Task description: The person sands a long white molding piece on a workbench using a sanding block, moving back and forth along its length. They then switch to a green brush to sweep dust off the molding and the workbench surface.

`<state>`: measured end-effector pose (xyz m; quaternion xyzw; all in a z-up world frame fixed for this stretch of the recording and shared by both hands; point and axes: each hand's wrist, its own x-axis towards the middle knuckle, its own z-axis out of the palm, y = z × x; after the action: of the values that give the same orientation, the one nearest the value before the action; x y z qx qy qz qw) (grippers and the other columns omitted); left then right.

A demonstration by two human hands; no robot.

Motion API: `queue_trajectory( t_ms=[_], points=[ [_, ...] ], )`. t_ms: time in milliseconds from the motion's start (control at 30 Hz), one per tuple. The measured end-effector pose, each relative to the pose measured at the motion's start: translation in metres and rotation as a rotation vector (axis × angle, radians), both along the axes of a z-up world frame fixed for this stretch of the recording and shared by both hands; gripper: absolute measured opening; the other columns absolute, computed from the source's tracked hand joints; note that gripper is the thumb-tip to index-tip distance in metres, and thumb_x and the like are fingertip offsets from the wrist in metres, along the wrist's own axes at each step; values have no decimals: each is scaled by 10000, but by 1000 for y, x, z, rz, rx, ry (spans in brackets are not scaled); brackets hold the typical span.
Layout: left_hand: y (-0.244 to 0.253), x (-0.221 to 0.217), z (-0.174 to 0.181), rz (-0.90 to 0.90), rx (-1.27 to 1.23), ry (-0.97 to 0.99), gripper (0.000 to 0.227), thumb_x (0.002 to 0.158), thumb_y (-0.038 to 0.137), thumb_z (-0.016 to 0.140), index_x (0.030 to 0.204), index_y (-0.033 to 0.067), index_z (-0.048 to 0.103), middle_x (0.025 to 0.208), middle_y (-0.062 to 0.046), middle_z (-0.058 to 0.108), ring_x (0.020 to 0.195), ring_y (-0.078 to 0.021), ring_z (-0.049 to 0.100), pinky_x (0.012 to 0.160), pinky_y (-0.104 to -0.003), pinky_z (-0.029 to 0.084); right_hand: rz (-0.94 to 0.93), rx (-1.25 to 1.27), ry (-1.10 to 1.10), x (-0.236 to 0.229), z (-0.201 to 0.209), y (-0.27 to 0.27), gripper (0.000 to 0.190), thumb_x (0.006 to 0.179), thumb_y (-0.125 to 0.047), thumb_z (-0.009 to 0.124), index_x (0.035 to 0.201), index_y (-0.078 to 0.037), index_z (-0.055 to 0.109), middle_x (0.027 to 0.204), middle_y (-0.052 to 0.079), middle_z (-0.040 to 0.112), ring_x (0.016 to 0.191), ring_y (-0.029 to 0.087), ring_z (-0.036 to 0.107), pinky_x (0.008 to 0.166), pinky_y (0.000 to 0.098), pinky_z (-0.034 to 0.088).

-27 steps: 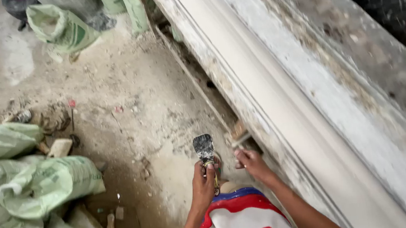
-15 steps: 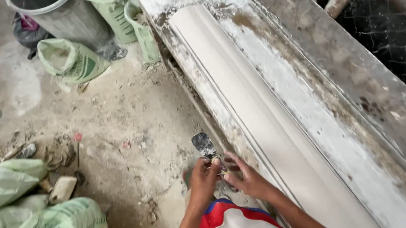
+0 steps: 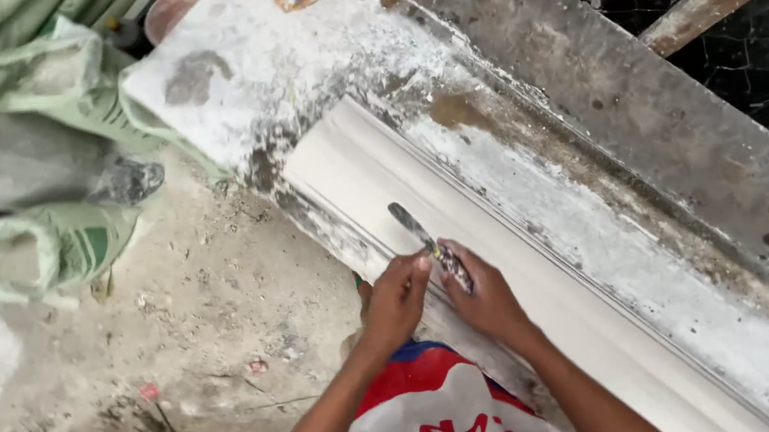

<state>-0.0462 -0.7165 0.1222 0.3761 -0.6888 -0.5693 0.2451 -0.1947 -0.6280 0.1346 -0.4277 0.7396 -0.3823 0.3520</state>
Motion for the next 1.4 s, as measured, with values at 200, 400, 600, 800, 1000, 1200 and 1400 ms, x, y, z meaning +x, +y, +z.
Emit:
queue_trajectory(
  t_ms=[200,400,600,800,1000,1200,1400],
  points=[
    [-136,-16,1,-176,-250,-171,335,1080,208,522,1291,-32,623,1035,-196,675,880,-306,677,783,-417,560,-51,150,283,-35,-8,-87,515,990,-328,617,1473,-162,555,1146,197,712,1004,339,702,873,428,549],
    [-177,-46,-22,-210,-687,-324,502,973,130,599,1430,-51,497,1324,-282,554,1161,-427,569,929,-503,504,-68,240,325,-43,-18,-121,452,969,-334,606,1403,-205,610,1184,128,725,1028,350,698,865,437,556],
    [-183,-63,-33,-332,-851,-405,503,913,63,593,1412,29,541,1456,-281,483,1360,-446,464,1047,-529,431,-46,362,375,-52,-37,-125,456,1000,-347,580,1435,-209,586,1159,144,714,1040,354,692,889,452,567],
    [-178,-80,-44,-436,-971,-430,398,907,111,576,1287,-3,610,1360,-210,584,1283,-380,525,1064,-512,427,38,370,392,-70,-23,-118,461,985,-319,572,1437,-231,571,1229,132,698,1058,351,680,872,457,567],
    [-165,-95,-56,-591,-955,-453,247,916,123,593,1118,5,671,1175,-164,671,1101,-303,598,1009,-459,462,119,624,303,-86,-1,-108,486,969,-306,572,1449,-241,541,1274,128,670,1069,349,678,907,443,567],
    [-218,-80,-79,-590,-999,-599,267,921,133,617,1147,5,682,1177,-168,691,1086,-285,628,954,-441,489,138,464,299,-77,-36,-162,424,1006,-311,593,1391,-134,572,1256,170,671,1055,368,672,903,481,544],
    [-244,-76,-52,-519,-1048,-701,327,904,128,631,1204,0,660,1248,-168,688,1173,-297,622,989,-452,504,77,318,233,-62,-24,-199,467,983,-259,585,1434,-142,566,1125,148,718,936,346,707,844,452,584]
  ],
)
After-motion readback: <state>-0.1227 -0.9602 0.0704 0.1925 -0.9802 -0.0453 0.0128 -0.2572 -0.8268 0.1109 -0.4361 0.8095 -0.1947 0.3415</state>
